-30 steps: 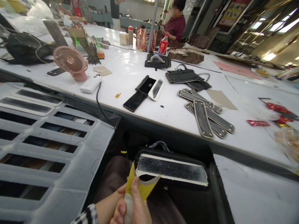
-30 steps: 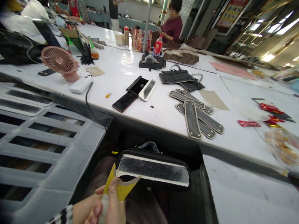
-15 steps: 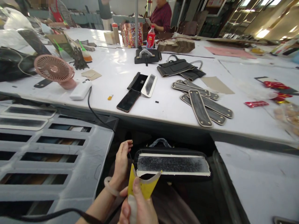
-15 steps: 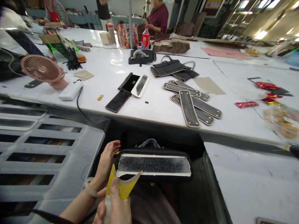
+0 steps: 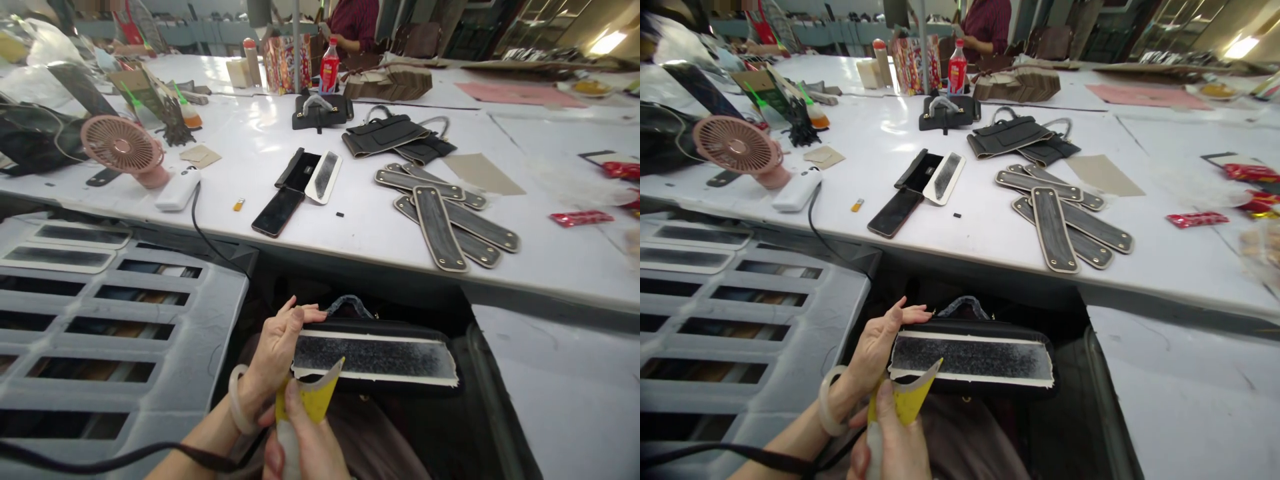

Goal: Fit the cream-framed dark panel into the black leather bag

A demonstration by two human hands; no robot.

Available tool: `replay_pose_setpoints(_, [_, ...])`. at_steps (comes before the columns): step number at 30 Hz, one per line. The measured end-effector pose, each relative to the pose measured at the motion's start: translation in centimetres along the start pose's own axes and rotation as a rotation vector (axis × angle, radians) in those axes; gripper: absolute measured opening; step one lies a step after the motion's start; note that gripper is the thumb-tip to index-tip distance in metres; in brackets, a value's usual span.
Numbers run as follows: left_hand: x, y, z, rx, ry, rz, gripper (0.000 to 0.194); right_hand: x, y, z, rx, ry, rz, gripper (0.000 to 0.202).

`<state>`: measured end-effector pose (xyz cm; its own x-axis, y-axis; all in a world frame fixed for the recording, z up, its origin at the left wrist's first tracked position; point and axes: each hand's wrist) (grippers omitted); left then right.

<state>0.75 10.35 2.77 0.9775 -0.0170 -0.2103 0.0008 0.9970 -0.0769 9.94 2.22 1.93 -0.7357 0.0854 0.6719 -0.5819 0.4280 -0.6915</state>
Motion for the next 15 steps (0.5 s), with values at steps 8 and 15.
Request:
replay_pose_setpoints(8, [0.1, -0.1, -0.3, 0.064, 0.067, 0.017, 0.038, -0.6, -1.0, -1.9, 0.082, -0.144, -0.051, 0.076])
replay_pose_setpoints(15, [0.2, -0.1, 0.1, 0.046, 0.092, 0.036, 0.037, -0.6, -1.4, -3.5, 0.153, -0.238, -0.065, 0.079])
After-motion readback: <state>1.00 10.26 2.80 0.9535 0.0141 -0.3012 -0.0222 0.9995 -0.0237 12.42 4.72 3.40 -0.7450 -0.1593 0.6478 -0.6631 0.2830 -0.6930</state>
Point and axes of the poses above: each hand's wrist, its own y-axis towards the middle knuckle, its own x-axis out of the palm, z = x × y, and after that the axes turned 4 degrees about -z, right-handed
